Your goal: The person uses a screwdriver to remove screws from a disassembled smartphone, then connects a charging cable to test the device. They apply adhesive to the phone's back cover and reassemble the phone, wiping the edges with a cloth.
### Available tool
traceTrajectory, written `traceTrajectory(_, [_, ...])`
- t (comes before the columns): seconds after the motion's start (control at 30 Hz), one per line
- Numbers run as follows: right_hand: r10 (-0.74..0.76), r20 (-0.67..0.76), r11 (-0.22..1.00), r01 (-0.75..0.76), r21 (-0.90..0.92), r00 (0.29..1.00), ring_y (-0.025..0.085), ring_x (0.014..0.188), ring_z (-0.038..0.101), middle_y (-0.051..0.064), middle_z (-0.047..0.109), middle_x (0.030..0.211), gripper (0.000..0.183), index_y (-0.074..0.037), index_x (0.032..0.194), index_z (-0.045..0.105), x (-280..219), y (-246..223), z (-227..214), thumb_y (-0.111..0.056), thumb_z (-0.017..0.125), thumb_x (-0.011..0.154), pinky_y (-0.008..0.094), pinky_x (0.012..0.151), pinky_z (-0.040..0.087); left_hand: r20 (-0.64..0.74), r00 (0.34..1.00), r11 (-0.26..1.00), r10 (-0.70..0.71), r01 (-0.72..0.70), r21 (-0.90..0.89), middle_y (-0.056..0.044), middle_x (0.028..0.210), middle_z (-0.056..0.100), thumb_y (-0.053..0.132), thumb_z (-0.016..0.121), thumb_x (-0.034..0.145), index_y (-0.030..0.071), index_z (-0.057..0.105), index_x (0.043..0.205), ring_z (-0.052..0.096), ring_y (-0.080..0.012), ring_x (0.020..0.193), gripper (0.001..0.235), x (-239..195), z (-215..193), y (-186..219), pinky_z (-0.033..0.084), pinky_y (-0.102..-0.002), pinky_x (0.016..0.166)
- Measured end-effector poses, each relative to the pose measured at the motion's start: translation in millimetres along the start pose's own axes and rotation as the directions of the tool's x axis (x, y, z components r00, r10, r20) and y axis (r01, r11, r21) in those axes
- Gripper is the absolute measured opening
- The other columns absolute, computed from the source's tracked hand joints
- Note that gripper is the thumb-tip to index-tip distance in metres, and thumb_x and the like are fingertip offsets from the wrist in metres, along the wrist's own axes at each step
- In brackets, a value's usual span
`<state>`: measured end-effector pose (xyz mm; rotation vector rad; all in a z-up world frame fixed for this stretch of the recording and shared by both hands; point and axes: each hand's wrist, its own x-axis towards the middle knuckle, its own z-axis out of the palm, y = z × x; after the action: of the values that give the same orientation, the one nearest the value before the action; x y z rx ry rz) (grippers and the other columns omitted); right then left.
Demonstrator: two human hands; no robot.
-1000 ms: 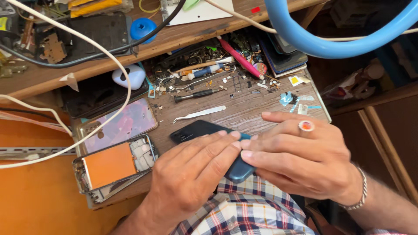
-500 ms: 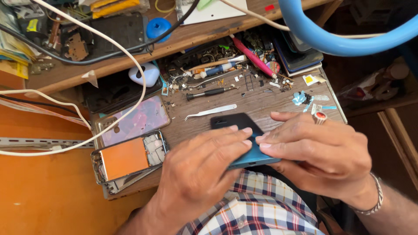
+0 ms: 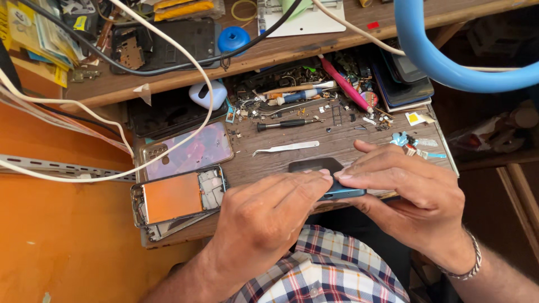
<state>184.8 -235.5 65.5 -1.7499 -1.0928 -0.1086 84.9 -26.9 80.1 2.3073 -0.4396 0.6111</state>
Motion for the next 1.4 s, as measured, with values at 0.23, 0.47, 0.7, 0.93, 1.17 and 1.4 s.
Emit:
traceTrajectory(0.23, [0.032,-0.015,0.999,-0.032,-0.012,0.999,0.022,0.105,0.076,0.009,0.076,0.107,0.029,-0.006,0.110,0.073,-1,11,5,-0.003,0.081,0.082,0.049,0.115,0.057,-0.089,0.993,0.974,-0.072,0.051,-0.221,-0.009,0.118,0.076,-0.002,0.076,0.092,0.008,0.067,0.119,0.078,-0.0219,0.110,0.030,-11,1,-12,0.065,-0.032,0.094])
traceTrajectory(0.47, [0.044,0.045,0.997,-0.042,-0.060,0.998,0.017,0.091,0.076,0.006,0.076,0.099,0.036,-0.006,0.107,0.075,-1,12,0,0.003,0.081,0.073,0.044,0.109,0.060,-0.071,0.972,0.859,-0.224,0.163,-0.485,-0.010,0.121,0.077,0.000,0.076,0.093,0.007,0.062,0.113,0.077,-0.0247,0.120,0.026,-21,1,-24,0.067,-0.034,0.101])
traceTrajectory(0.7, [-0.083,0.154,0.951,0.124,-0.282,0.985,0.017,0.082,0.073,0.004,0.076,0.095,0.036,-0.010,0.104,0.075,1,5,4,0.002,0.084,0.071,0.047,0.104,0.058,0.012,1.000,0.997,0.022,-0.023,0.076,-0.011,0.111,0.077,-0.005,0.080,0.080,0.003,0.071,0.115,0.077,-0.0275,0.107,0.038,-21,-3,-22,0.062,-0.037,0.091])
traceTrajectory(0.93, [0.027,0.071,0.997,-0.023,-0.067,0.997,0.019,0.099,0.076,0.004,0.077,0.101,0.035,-0.010,0.106,0.073,0,18,-19,-0.001,0.080,0.073,0.049,0.114,0.053,-0.127,0.991,0.996,-0.048,0.038,-0.080,-0.012,0.110,0.078,-0.011,0.075,0.079,0.003,0.072,0.113,0.080,-0.0250,0.104,0.037,-23,-1,-26,0.066,-0.035,0.092])
traceTrajectory(1.17, [0.062,0.093,0.996,-0.068,0.061,0.994,0.018,0.104,0.079,0.004,0.079,0.106,0.035,-0.010,0.108,0.077,-6,29,-27,0.004,0.072,0.077,0.050,0.121,0.053,-0.150,0.983,0.992,-0.104,0.092,-0.086,-0.013,0.103,0.079,-0.007,0.079,0.081,0.003,0.071,0.111,0.081,-0.0255,0.101,0.032,-30,-4,-26,0.065,-0.034,0.088])
traceTrajectory(1.4, [0.129,0.248,0.991,-0.117,-0.063,0.960,0.018,0.096,0.082,0.006,0.083,0.105,0.034,-0.010,0.109,0.077,-13,29,-15,-0.002,0.078,0.076,0.031,0.080,0.066,-0.133,0.982,0.990,-0.132,0.124,-0.071,-0.013,0.102,0.079,-0.008,0.079,0.077,0.003,0.070,0.106,0.081,-0.0246,0.099,0.032,-41,-9,-19,0.066,-0.033,0.085])
